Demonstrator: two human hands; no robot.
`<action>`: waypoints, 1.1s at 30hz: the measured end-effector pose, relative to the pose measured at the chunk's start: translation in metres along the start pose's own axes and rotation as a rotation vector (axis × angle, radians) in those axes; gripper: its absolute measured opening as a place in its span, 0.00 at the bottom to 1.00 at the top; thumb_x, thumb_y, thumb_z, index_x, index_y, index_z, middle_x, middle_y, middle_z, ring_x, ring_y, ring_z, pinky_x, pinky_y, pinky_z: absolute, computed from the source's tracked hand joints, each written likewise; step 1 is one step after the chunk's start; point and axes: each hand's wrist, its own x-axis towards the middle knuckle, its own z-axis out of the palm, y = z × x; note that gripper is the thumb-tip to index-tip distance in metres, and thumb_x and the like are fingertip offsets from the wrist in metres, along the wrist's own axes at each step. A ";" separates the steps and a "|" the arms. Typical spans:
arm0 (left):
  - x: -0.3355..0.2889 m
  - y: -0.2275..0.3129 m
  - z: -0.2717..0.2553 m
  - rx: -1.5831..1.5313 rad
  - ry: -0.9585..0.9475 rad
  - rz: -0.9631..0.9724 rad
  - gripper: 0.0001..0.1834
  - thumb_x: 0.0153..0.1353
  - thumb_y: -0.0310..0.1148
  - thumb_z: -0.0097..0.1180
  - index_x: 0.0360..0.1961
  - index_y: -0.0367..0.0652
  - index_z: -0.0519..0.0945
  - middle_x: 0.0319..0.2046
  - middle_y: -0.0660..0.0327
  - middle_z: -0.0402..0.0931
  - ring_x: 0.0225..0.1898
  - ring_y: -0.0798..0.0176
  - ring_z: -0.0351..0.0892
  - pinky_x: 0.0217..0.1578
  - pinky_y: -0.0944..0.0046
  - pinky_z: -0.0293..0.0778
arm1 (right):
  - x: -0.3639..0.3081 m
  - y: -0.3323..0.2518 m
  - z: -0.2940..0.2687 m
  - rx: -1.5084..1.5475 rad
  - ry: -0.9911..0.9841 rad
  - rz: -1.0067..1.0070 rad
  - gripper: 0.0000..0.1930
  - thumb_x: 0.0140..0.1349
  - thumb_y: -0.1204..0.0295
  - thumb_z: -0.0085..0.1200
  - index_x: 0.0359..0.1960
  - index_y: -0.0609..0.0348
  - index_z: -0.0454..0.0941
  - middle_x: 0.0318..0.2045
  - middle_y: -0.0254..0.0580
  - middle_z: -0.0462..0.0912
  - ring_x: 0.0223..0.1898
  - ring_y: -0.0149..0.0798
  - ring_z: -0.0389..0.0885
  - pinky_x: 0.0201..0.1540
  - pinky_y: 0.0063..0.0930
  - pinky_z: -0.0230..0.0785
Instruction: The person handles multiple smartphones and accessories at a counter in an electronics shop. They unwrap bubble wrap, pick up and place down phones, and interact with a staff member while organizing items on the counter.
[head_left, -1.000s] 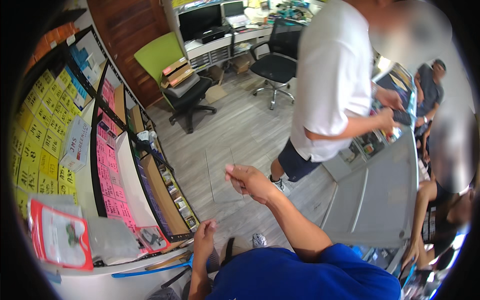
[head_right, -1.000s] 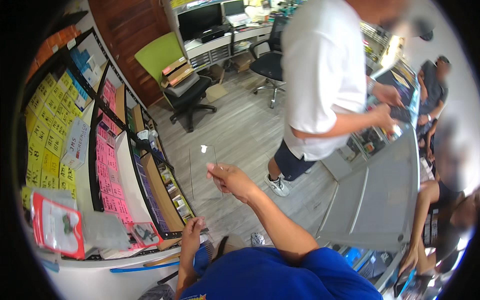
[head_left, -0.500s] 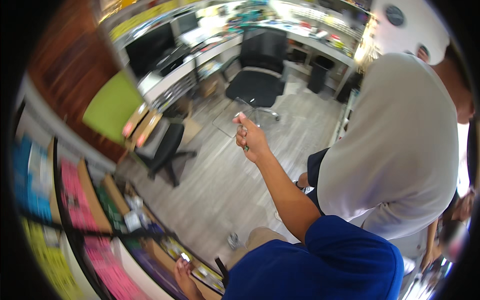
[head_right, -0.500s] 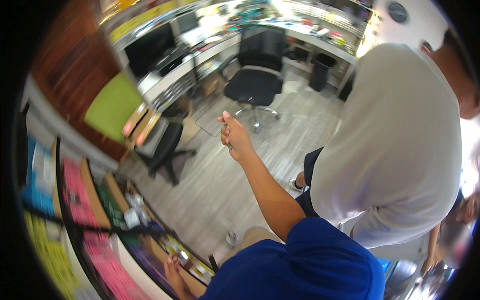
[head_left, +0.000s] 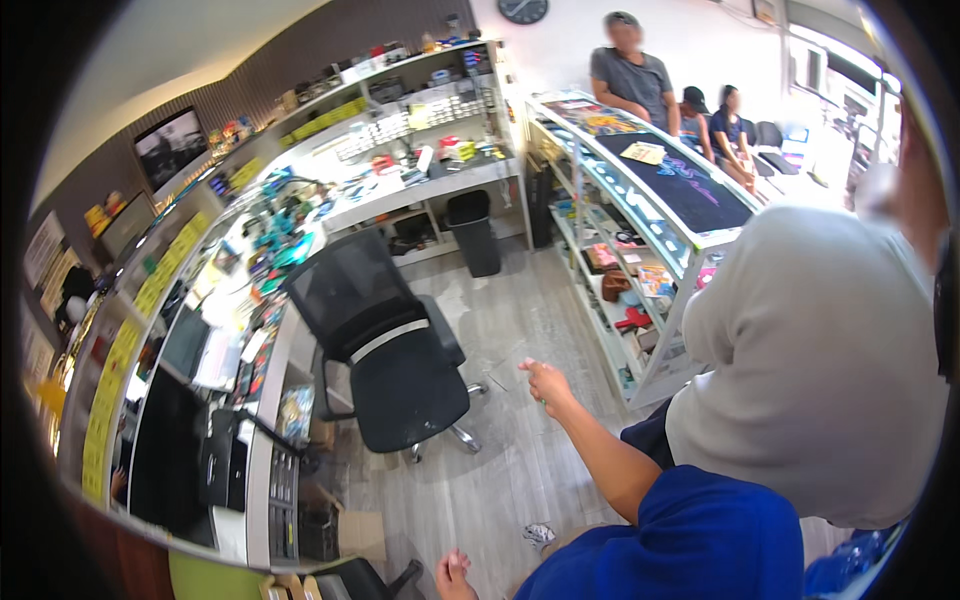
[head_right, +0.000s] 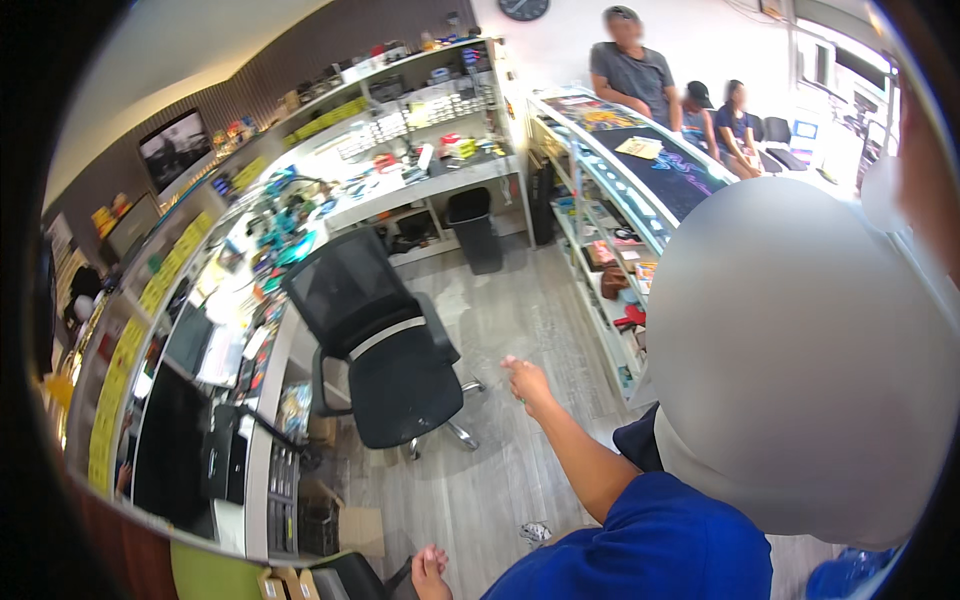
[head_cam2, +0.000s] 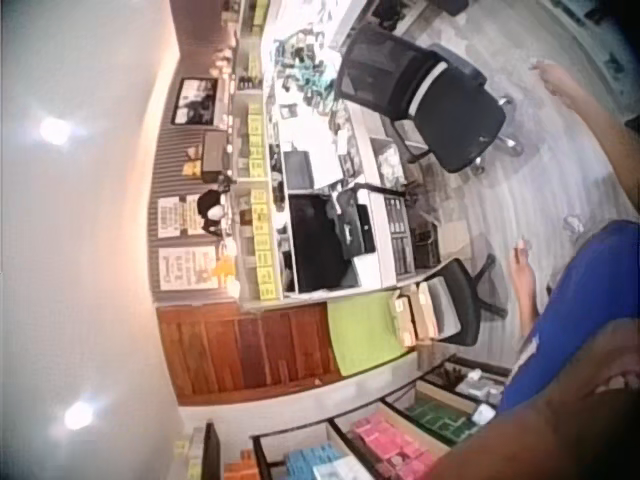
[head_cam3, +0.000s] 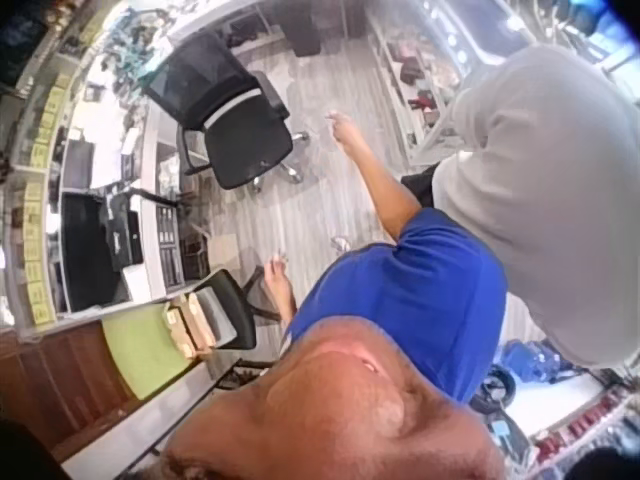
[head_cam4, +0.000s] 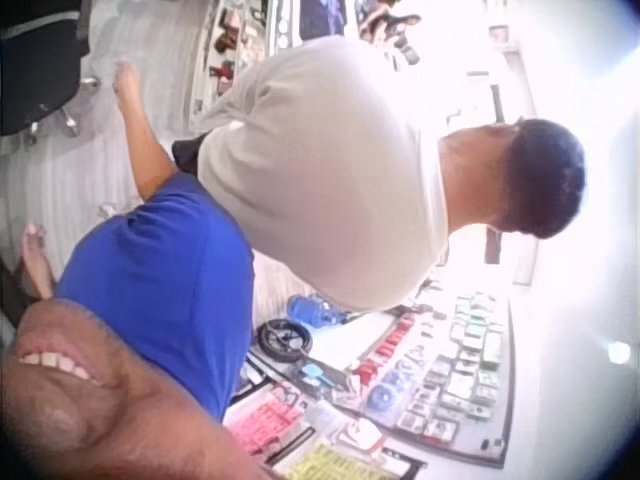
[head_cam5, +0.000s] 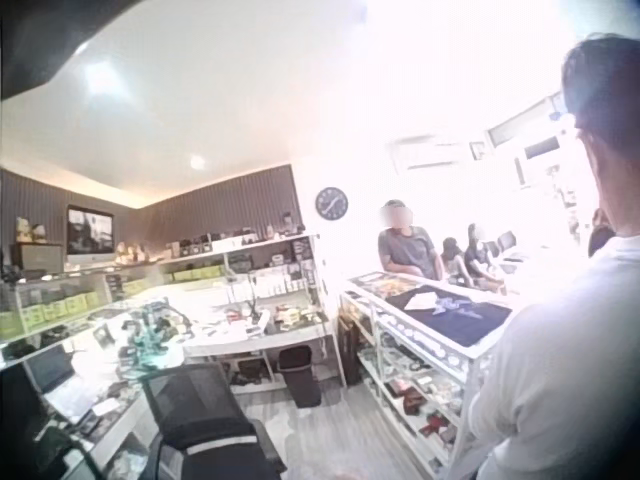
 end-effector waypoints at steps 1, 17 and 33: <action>0.038 0.032 0.007 0.025 -0.035 0.026 0.23 0.81 0.47 0.54 0.59 0.38 0.84 0.46 0.55 0.86 0.50 0.60 0.84 0.53 0.59 0.77 | 0.021 -0.018 0.010 -0.038 0.032 -0.051 0.14 0.78 0.58 0.55 0.44 0.56 0.82 0.18 0.22 0.63 0.17 0.23 0.58 0.21 0.26 0.50; 0.534 0.181 0.303 -0.116 -0.610 0.158 0.18 0.82 0.40 0.52 0.56 0.35 0.84 0.40 0.59 0.87 0.42 0.65 0.85 0.47 0.65 0.81 | 0.285 -0.111 -0.036 -1.057 0.214 -0.141 0.21 0.71 0.52 0.56 0.52 0.52 0.91 0.48 0.56 0.90 0.51 0.58 0.87 0.55 0.48 0.77; 0.774 0.430 0.664 -0.131 -0.779 0.340 0.18 0.79 0.41 0.58 0.53 0.33 0.84 0.44 0.56 0.86 0.45 0.63 0.85 0.52 0.63 0.80 | 0.529 -0.286 -0.155 -0.276 0.482 0.021 0.12 0.77 0.65 0.55 0.51 0.53 0.89 0.24 0.21 0.67 0.23 0.21 0.62 0.25 0.22 0.53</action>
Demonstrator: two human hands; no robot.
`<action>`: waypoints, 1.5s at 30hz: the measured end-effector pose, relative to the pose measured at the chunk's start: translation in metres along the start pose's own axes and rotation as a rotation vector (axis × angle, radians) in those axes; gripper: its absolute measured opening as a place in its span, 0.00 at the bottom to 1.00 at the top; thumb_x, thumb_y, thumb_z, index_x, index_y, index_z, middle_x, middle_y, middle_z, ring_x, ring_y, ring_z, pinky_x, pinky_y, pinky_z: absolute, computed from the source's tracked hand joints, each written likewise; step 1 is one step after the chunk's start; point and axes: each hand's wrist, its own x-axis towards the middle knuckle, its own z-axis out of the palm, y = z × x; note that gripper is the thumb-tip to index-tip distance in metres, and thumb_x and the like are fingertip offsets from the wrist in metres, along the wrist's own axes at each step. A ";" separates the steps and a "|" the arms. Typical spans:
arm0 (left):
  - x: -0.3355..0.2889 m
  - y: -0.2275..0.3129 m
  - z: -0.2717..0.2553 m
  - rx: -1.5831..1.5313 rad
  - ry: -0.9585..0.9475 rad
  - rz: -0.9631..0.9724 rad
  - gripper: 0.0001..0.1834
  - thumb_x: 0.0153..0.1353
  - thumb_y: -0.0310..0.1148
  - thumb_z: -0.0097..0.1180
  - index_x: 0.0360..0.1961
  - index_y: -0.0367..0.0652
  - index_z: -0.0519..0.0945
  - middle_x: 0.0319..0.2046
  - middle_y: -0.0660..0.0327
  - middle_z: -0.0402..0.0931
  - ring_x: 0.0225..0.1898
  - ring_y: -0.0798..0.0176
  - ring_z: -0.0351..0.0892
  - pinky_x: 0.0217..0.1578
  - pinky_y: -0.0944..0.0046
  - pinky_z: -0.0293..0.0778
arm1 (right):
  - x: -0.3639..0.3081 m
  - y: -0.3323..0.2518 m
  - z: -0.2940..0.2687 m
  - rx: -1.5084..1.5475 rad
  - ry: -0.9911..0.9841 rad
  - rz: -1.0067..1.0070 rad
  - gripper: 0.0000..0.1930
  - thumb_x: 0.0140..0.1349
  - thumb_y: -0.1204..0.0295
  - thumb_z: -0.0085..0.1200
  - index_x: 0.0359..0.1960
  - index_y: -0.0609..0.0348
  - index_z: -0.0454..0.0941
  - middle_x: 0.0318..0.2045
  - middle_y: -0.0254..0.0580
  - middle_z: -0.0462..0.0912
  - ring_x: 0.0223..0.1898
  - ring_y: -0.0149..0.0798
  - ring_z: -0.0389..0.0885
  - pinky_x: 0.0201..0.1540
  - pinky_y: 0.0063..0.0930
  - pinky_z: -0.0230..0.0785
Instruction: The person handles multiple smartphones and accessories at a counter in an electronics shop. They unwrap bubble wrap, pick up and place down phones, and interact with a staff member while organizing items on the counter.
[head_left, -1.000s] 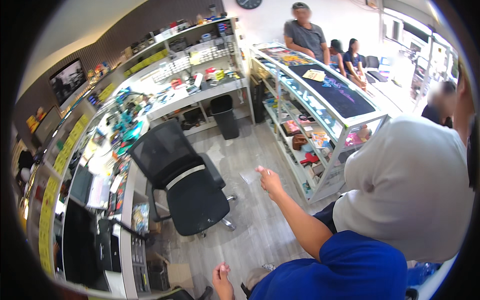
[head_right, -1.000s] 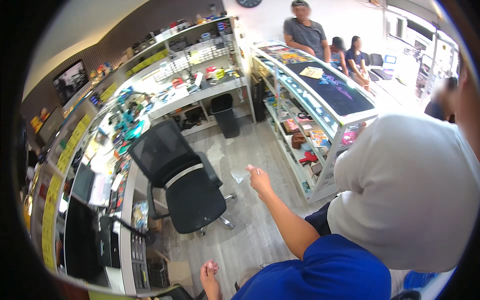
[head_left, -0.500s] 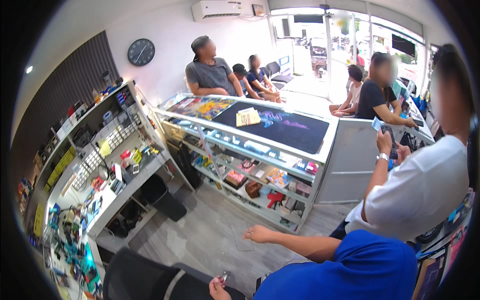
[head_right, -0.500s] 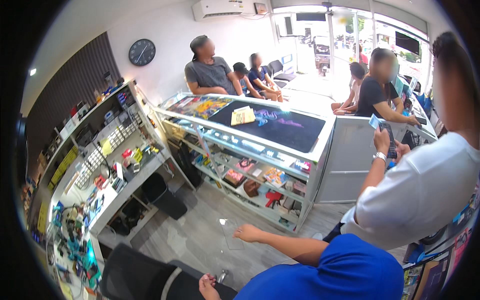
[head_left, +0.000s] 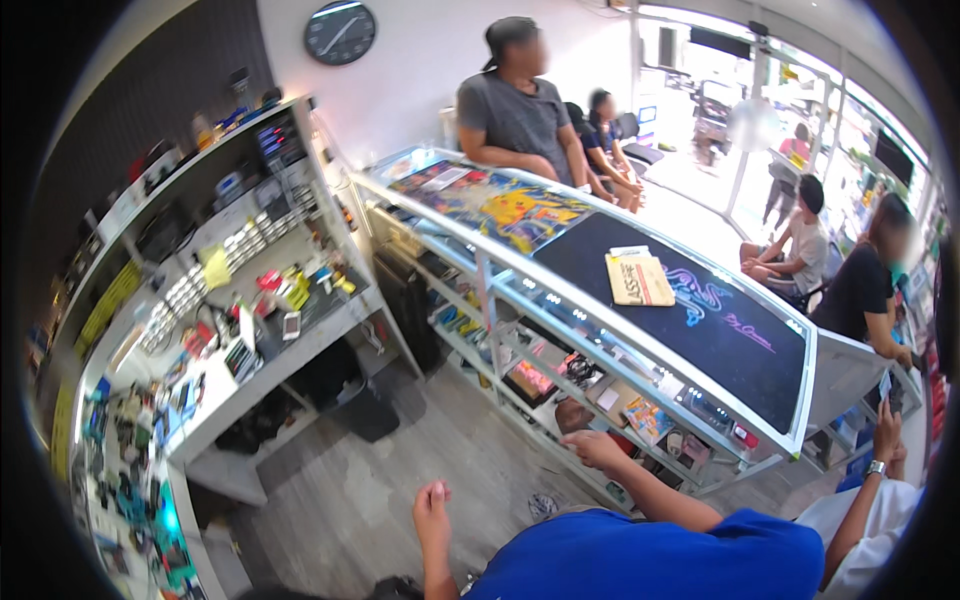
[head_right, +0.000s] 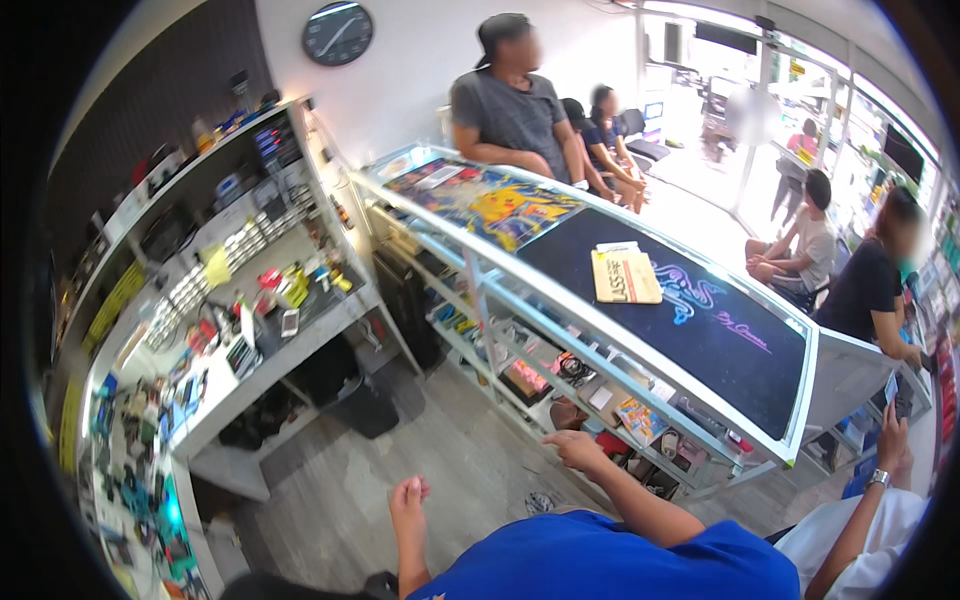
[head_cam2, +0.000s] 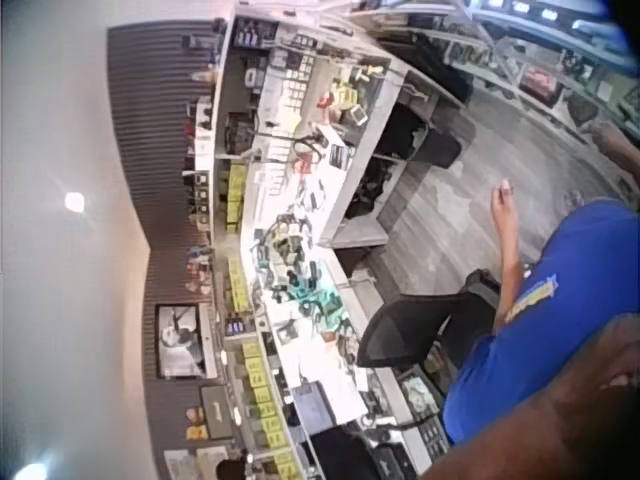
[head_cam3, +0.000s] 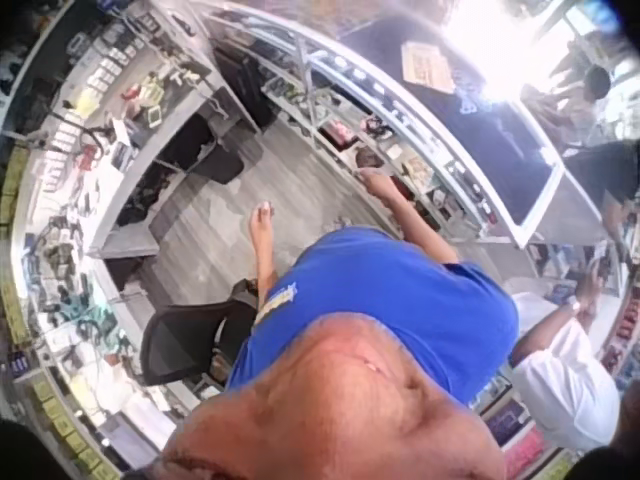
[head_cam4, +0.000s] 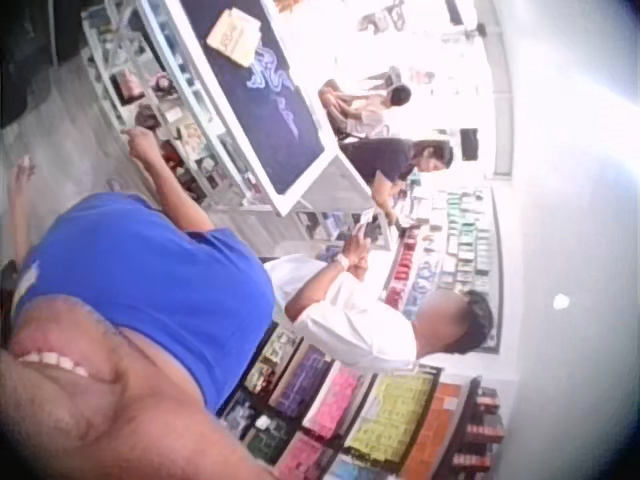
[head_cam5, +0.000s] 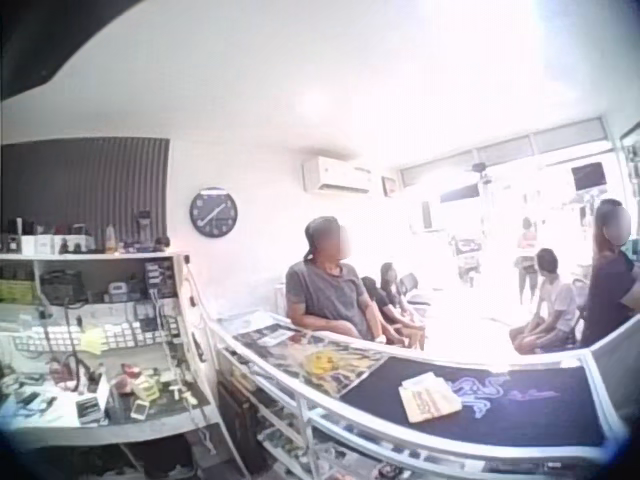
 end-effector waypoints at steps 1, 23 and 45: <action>0.010 -0.001 0.003 -0.001 0.030 -0.050 0.18 0.79 0.41 0.58 0.53 0.33 0.84 0.44 0.56 0.86 0.46 0.63 0.86 0.53 0.62 0.80 | 0.043 -0.010 0.011 0.022 -0.063 0.059 0.12 0.77 0.66 0.53 0.49 0.53 0.90 0.27 0.26 0.78 0.27 0.25 0.73 0.28 0.28 0.66; 0.388 -0.038 -0.281 0.088 0.139 -0.712 0.24 0.80 0.49 0.50 0.52 0.39 0.87 0.55 0.56 0.86 0.54 0.58 0.84 0.60 0.55 0.75 | 0.689 -0.010 0.657 -0.217 -0.112 0.289 0.29 0.66 0.41 0.69 0.44 0.60 0.87 0.27 0.33 0.79 0.28 0.30 0.77 0.31 0.32 0.71; 0.495 0.021 -0.035 0.321 -1.246 0.059 0.21 0.79 0.47 0.57 0.57 0.39 0.85 0.43 0.57 0.85 0.45 0.63 0.82 0.51 0.62 0.77 | 0.249 -0.090 0.246 -0.258 0.372 0.113 0.36 0.67 0.31 0.56 0.37 0.56 0.92 0.36 0.43 0.92 0.42 0.42 0.89 0.49 0.40 0.78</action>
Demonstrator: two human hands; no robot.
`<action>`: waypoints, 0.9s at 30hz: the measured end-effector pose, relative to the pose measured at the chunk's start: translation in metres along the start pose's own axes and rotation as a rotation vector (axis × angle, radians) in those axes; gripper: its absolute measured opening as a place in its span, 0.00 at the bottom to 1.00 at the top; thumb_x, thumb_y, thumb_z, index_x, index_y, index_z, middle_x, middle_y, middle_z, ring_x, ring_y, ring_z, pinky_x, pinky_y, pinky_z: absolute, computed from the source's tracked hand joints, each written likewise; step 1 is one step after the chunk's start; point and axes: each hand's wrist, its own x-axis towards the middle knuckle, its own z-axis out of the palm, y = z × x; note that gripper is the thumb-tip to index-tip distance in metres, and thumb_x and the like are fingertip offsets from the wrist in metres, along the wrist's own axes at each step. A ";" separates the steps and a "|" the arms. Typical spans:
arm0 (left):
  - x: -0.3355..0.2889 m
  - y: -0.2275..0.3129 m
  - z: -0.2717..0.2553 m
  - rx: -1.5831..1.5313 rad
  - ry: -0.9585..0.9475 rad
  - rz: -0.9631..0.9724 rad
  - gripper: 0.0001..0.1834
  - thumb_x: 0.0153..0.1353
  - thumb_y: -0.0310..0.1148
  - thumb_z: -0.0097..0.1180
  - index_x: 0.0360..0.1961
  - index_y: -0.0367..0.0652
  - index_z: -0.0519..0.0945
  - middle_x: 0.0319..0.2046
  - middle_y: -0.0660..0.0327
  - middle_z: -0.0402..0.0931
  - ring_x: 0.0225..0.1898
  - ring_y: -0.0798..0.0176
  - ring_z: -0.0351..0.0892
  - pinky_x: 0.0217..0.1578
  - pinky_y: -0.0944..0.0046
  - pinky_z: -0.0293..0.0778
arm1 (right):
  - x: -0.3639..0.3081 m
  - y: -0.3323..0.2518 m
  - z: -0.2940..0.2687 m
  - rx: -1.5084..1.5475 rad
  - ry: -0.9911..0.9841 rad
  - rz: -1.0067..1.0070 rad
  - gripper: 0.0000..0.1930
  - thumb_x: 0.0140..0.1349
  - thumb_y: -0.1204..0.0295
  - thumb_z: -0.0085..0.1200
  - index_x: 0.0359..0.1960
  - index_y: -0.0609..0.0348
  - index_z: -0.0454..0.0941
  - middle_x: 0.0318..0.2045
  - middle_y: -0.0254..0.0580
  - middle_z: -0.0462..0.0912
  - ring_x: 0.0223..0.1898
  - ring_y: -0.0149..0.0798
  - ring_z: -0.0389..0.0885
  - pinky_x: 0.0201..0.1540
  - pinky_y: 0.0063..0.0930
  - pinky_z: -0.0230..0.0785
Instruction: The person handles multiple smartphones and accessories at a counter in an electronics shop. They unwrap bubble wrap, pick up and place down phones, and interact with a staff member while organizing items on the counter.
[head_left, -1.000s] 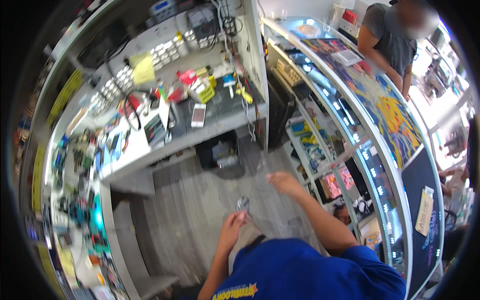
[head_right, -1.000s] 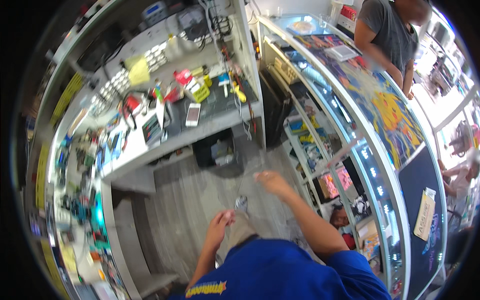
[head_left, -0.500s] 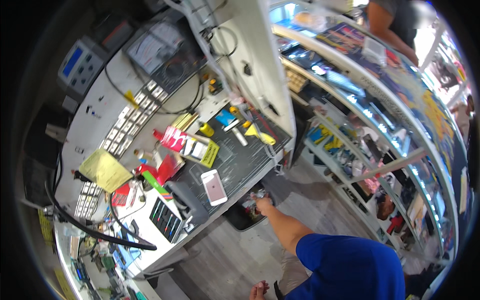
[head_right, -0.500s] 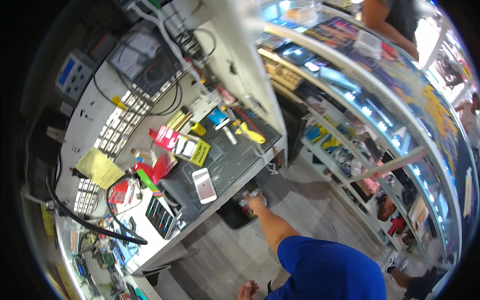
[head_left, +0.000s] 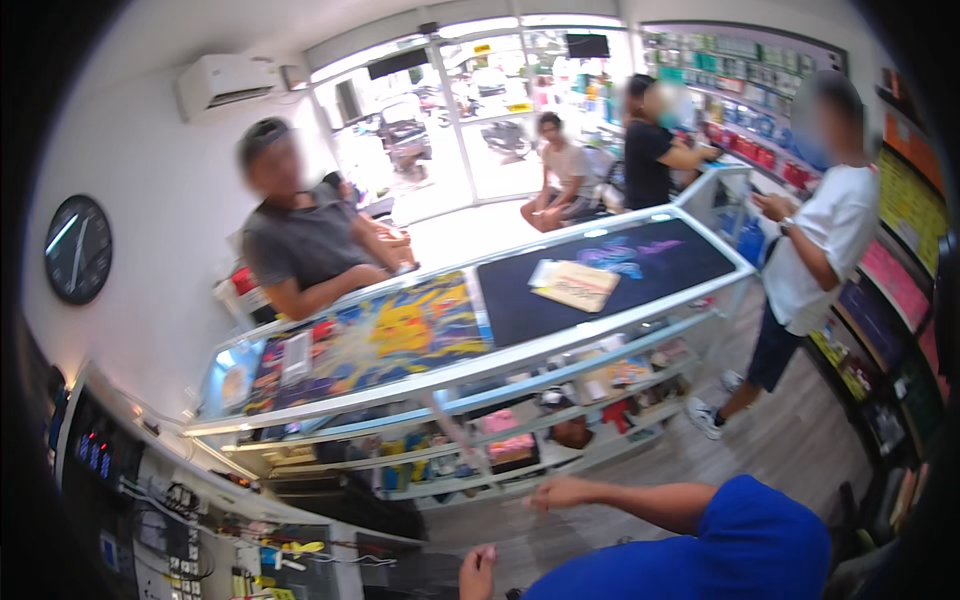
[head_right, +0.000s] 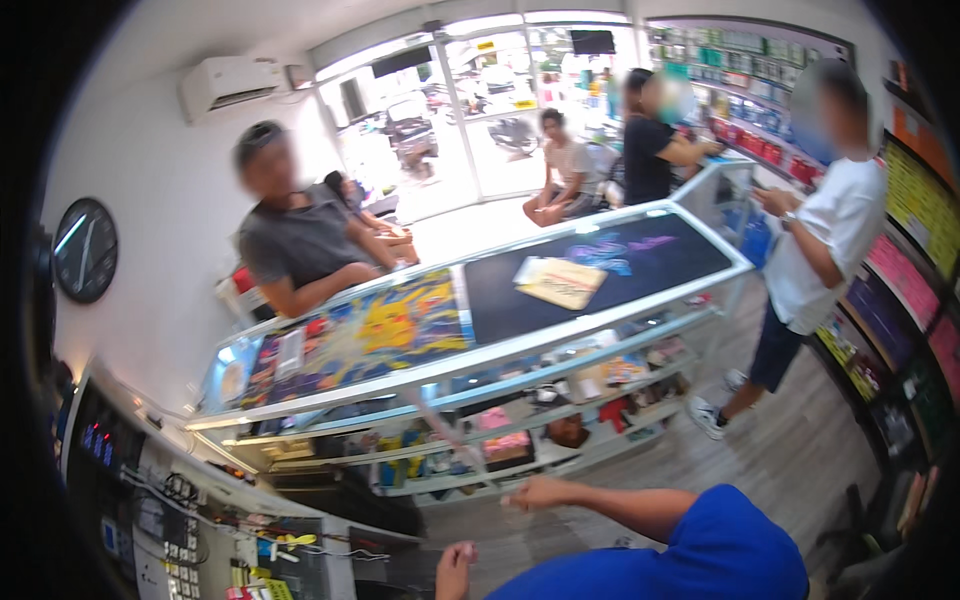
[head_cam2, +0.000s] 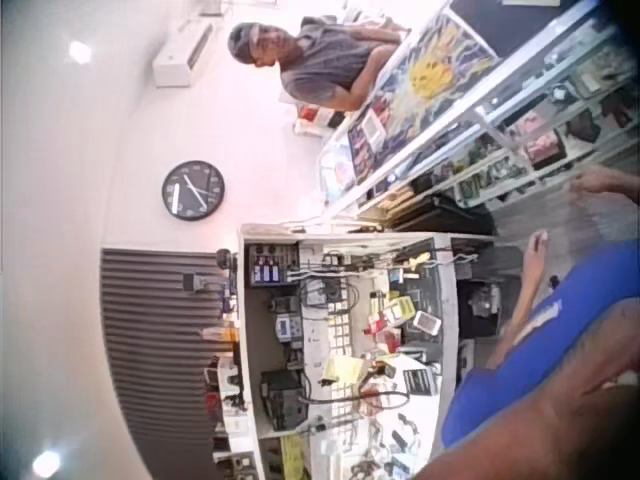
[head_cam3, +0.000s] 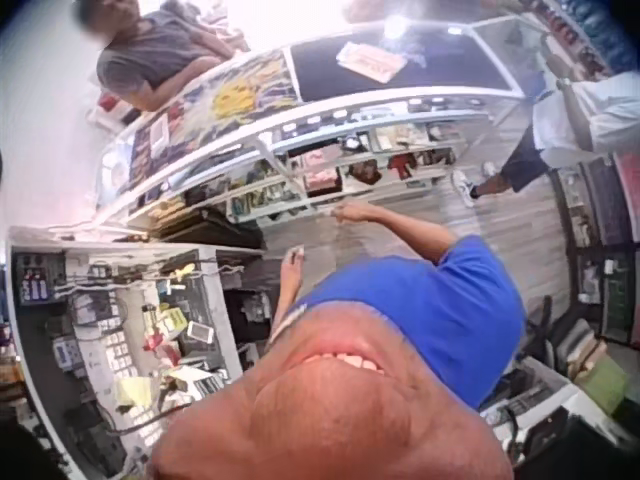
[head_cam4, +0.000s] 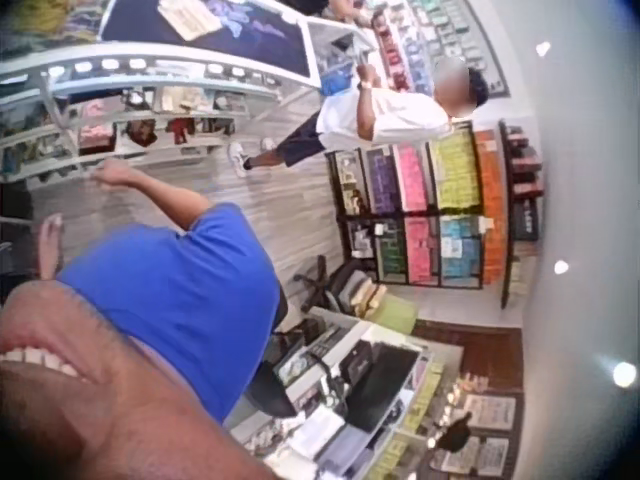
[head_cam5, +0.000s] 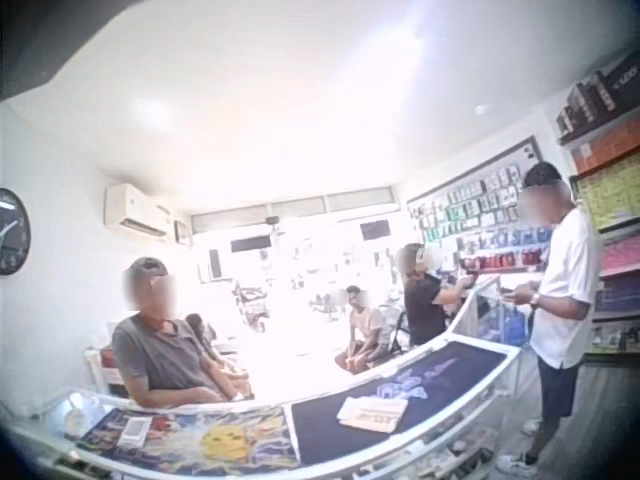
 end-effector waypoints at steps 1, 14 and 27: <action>0.016 0.008 0.026 -0.014 -0.092 0.010 0.22 0.79 0.45 0.59 0.57 0.34 0.84 0.42 0.59 0.86 0.45 0.67 0.83 0.53 0.65 0.78 | -0.052 -0.009 -0.042 0.032 0.090 0.011 0.33 0.70 0.34 0.56 0.39 0.56 0.92 0.37 0.42 0.92 0.42 0.37 0.88 0.48 0.36 0.77; 0.059 0.330 0.557 -0.055 -1.206 0.451 0.17 0.83 0.42 0.53 0.58 0.42 0.85 0.26 0.75 0.71 0.28 0.77 0.66 0.32 0.71 0.65 | -0.378 0.271 -0.174 0.964 1.289 0.072 0.21 0.76 0.50 0.59 0.35 0.54 0.86 0.25 0.27 0.79 0.27 0.23 0.71 0.32 0.24 0.64; 0.024 0.318 0.934 0.434 -1.950 0.330 0.24 0.80 0.37 0.57 0.73 0.45 0.73 0.32 0.67 0.73 0.36 0.71 0.75 0.41 0.65 0.75 | -0.608 0.448 -0.229 1.035 1.753 0.532 0.21 0.75 0.51 0.62 0.34 0.58 0.88 0.24 0.28 0.78 0.25 0.25 0.70 0.30 0.24 0.63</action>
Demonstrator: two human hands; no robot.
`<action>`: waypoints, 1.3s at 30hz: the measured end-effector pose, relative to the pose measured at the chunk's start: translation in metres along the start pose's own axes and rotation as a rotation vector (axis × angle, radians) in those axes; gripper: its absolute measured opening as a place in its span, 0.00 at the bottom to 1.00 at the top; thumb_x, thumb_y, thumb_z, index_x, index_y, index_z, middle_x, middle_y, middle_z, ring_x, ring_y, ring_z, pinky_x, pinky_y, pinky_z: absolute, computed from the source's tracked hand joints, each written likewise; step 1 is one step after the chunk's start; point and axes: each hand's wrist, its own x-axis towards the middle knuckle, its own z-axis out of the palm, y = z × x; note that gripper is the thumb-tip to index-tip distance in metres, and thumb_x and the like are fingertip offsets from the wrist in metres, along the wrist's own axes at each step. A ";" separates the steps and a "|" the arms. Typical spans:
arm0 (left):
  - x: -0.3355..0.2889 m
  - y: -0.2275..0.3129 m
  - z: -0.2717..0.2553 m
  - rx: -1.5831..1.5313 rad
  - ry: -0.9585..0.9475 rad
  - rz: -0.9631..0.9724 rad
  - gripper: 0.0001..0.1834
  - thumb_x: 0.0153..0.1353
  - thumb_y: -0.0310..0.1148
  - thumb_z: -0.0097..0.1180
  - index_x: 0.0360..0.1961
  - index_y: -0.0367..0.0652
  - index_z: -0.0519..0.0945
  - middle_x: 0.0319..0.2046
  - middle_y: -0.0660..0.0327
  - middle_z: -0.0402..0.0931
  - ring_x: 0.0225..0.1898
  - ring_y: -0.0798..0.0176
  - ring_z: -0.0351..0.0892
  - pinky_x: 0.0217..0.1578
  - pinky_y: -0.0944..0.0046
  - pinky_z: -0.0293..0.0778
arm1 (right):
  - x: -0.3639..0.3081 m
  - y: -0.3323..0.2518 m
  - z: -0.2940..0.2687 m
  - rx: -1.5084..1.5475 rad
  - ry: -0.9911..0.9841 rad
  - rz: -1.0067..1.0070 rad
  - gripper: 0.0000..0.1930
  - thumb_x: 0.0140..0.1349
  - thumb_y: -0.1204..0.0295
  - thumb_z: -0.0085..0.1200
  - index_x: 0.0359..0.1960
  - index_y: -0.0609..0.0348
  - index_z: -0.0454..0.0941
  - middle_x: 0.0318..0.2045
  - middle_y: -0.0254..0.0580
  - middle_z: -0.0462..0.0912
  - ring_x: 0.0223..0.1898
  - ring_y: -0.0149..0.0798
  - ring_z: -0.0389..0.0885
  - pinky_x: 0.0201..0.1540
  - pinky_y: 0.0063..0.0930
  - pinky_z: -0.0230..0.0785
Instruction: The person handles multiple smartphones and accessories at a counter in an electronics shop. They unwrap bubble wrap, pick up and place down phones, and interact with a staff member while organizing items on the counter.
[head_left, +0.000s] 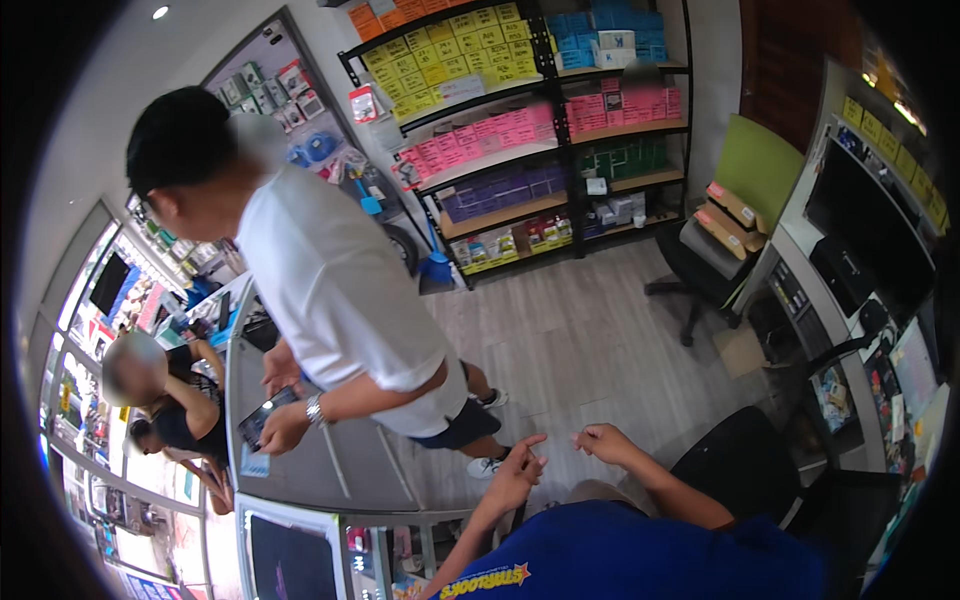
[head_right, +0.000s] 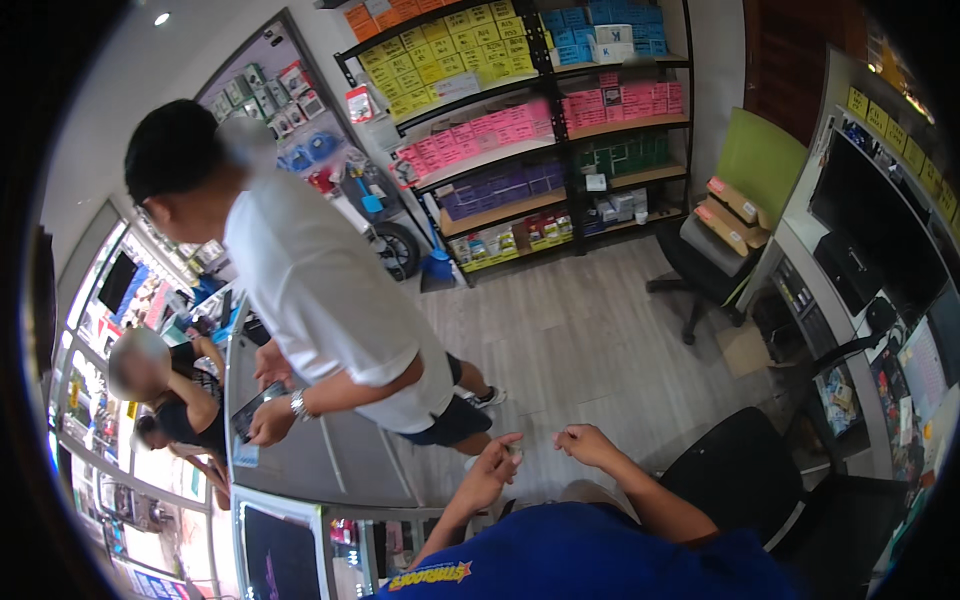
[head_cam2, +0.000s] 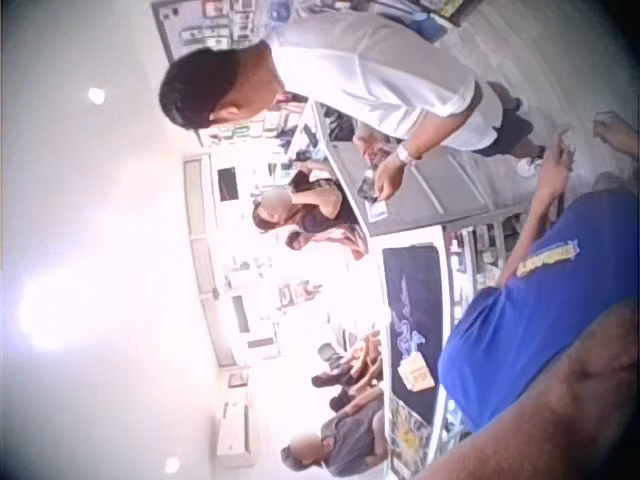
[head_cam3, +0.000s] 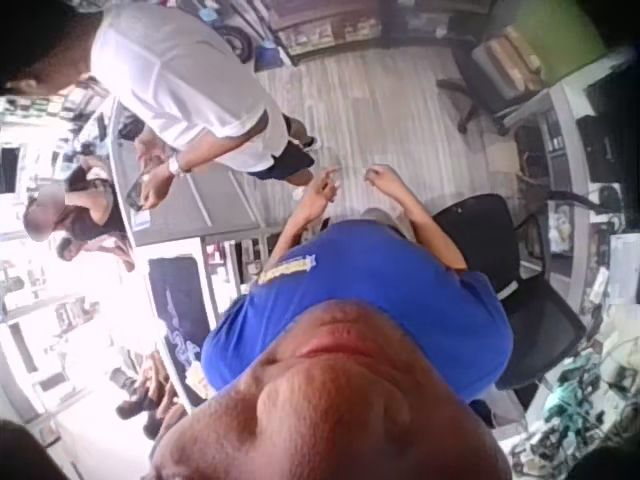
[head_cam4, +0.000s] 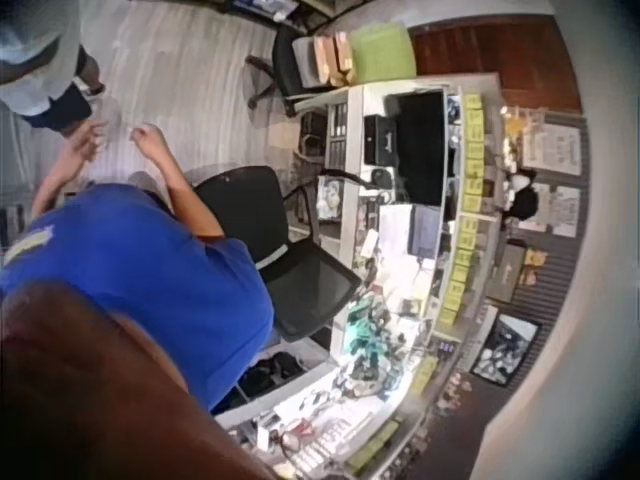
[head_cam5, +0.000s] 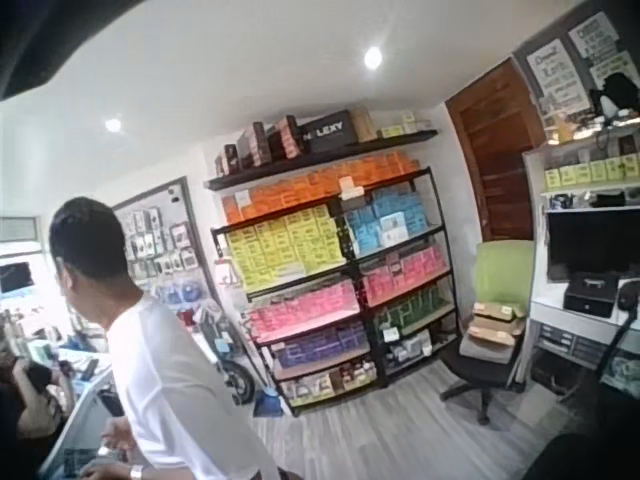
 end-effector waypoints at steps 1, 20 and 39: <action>0.025 0.008 -0.006 0.032 -0.047 -0.034 0.23 0.80 0.38 0.56 0.72 0.46 0.74 0.32 0.66 0.73 0.35 0.70 0.75 0.40 0.65 0.75 | 0.017 -0.008 -0.014 -0.030 0.043 -0.030 0.21 0.75 0.52 0.62 0.35 0.59 0.88 0.24 0.28 0.78 0.25 0.24 0.70 0.30 0.24 0.63; 0.407 0.073 -0.153 0.013 0.556 -0.237 0.23 0.78 0.38 0.59 0.70 0.44 0.77 0.31 0.59 0.78 0.33 0.65 0.80 0.40 0.60 0.78 | 0.588 -0.235 -0.164 -0.218 -0.446 -0.160 0.18 0.73 0.53 0.63 0.38 0.57 0.86 0.29 0.29 0.84 0.29 0.26 0.76 0.34 0.27 0.70; 0.596 0.064 -0.430 -0.396 1.125 -0.407 0.21 0.81 0.38 0.52 0.71 0.46 0.77 0.28 0.69 0.74 0.30 0.71 0.71 0.36 0.65 0.71 | 0.938 -0.406 0.131 -0.613 -1.384 -0.129 0.19 0.75 0.54 0.62 0.48 0.60 0.85 0.34 0.35 0.88 0.31 0.29 0.81 0.37 0.25 0.75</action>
